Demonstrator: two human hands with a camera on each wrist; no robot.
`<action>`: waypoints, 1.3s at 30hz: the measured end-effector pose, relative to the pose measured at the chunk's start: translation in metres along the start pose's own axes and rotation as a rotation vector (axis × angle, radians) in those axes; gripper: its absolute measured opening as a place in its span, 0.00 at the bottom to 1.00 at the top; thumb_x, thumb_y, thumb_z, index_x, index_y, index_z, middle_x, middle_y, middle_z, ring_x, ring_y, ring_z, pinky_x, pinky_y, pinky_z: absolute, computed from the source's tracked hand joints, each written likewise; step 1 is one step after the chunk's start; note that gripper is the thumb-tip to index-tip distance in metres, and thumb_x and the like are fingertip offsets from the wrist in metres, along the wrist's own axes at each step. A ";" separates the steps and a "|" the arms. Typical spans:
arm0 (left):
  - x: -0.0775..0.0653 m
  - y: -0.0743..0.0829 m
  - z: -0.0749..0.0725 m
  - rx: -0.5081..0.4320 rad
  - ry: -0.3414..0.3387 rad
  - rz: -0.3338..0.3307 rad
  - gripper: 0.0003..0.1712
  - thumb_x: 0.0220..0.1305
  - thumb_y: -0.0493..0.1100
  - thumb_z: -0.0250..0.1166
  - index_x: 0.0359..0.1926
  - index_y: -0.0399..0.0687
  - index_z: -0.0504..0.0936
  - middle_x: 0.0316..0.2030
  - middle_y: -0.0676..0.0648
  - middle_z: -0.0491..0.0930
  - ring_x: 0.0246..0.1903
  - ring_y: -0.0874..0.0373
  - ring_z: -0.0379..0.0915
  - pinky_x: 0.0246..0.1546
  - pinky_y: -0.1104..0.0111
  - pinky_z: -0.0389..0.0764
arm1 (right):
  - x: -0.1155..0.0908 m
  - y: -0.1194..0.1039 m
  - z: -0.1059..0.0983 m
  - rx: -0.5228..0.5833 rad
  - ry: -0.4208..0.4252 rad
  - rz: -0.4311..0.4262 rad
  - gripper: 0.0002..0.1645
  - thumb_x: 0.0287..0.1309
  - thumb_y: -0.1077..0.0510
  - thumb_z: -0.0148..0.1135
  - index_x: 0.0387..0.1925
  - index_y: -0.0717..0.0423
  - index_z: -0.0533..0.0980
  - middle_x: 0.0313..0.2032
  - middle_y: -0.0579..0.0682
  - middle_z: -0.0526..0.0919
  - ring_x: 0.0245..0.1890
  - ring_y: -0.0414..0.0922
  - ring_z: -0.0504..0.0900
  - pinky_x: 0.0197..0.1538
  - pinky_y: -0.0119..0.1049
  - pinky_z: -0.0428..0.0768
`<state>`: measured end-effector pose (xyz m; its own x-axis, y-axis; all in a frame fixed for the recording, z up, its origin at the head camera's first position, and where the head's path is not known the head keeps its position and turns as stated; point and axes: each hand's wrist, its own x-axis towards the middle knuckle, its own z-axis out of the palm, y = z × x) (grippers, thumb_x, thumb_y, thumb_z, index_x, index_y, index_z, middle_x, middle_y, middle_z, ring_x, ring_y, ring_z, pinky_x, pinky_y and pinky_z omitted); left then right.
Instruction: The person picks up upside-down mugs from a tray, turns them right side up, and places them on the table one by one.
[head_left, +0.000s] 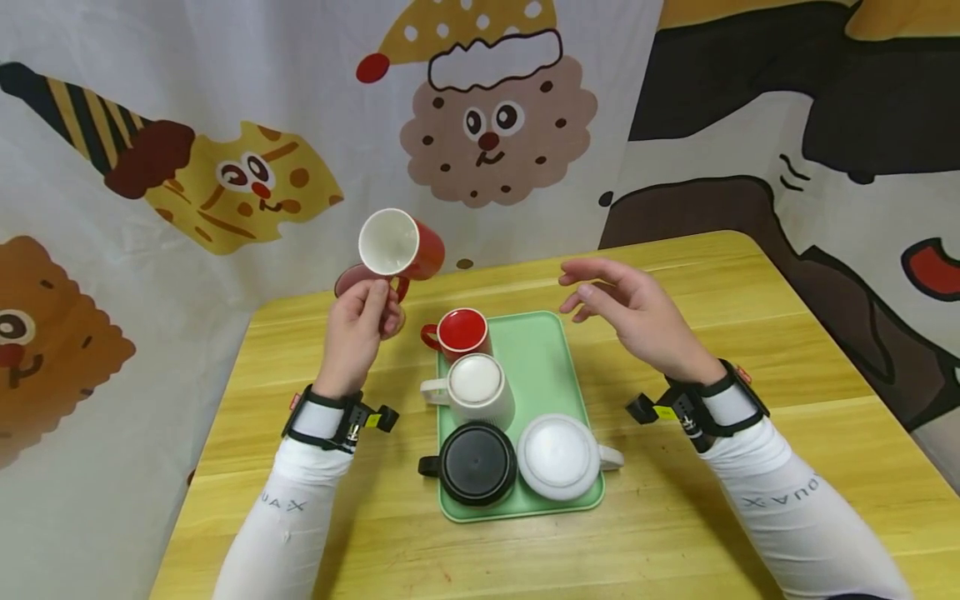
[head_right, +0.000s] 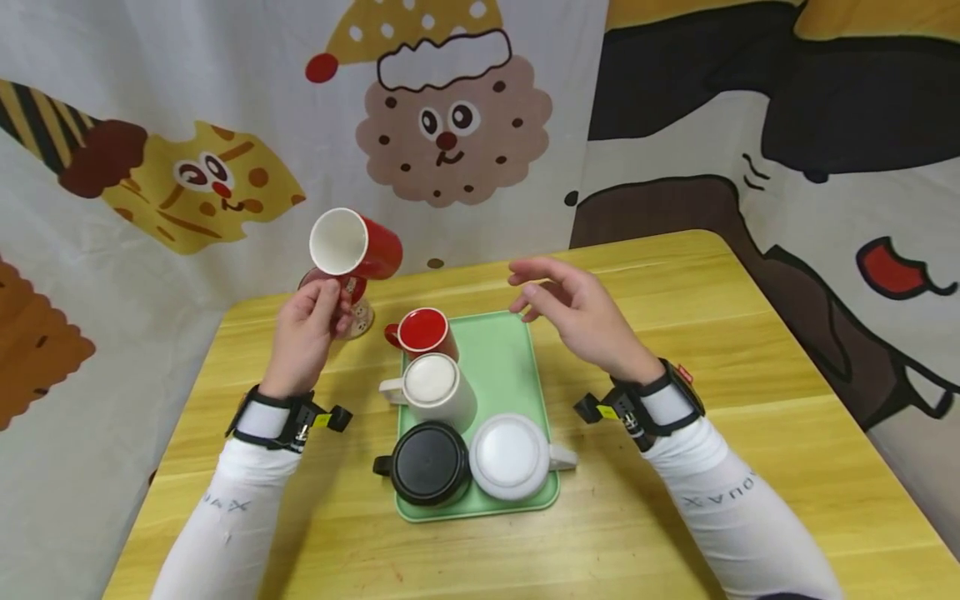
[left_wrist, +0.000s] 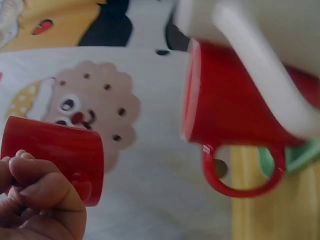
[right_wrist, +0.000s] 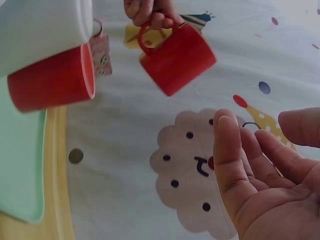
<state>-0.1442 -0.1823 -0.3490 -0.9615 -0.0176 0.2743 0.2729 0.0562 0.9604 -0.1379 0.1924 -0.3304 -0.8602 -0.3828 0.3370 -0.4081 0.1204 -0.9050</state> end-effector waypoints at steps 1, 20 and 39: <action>0.003 -0.004 -0.001 0.009 0.008 -0.021 0.25 0.84 0.50 0.56 0.44 0.26 0.76 0.31 0.35 0.74 0.26 0.53 0.69 0.26 0.71 0.73 | -0.001 0.001 -0.001 -0.007 0.001 0.001 0.20 0.82 0.61 0.53 0.69 0.58 0.75 0.59 0.54 0.81 0.49 0.51 0.87 0.51 0.37 0.85; 0.024 -0.067 -0.004 0.281 0.044 -0.192 0.24 0.84 0.49 0.55 0.45 0.28 0.80 0.33 0.42 0.76 0.24 0.61 0.70 0.25 0.76 0.74 | -0.018 0.027 -0.014 -0.181 -0.007 0.089 0.21 0.82 0.58 0.55 0.69 0.57 0.75 0.63 0.54 0.80 0.50 0.48 0.86 0.52 0.33 0.84; 0.026 -0.093 -0.003 0.324 0.031 -0.234 0.22 0.86 0.46 0.53 0.46 0.26 0.80 0.35 0.38 0.76 0.24 0.61 0.70 0.25 0.76 0.74 | -0.028 0.040 -0.015 -0.217 -0.043 0.148 0.22 0.81 0.56 0.57 0.69 0.56 0.74 0.64 0.52 0.80 0.53 0.51 0.86 0.54 0.35 0.84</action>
<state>-0.1939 -0.1906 -0.4307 -0.9937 -0.0970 0.0555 0.0172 0.3585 0.9334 -0.1351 0.2219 -0.3723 -0.9034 -0.3845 0.1897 -0.3389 0.3694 -0.8653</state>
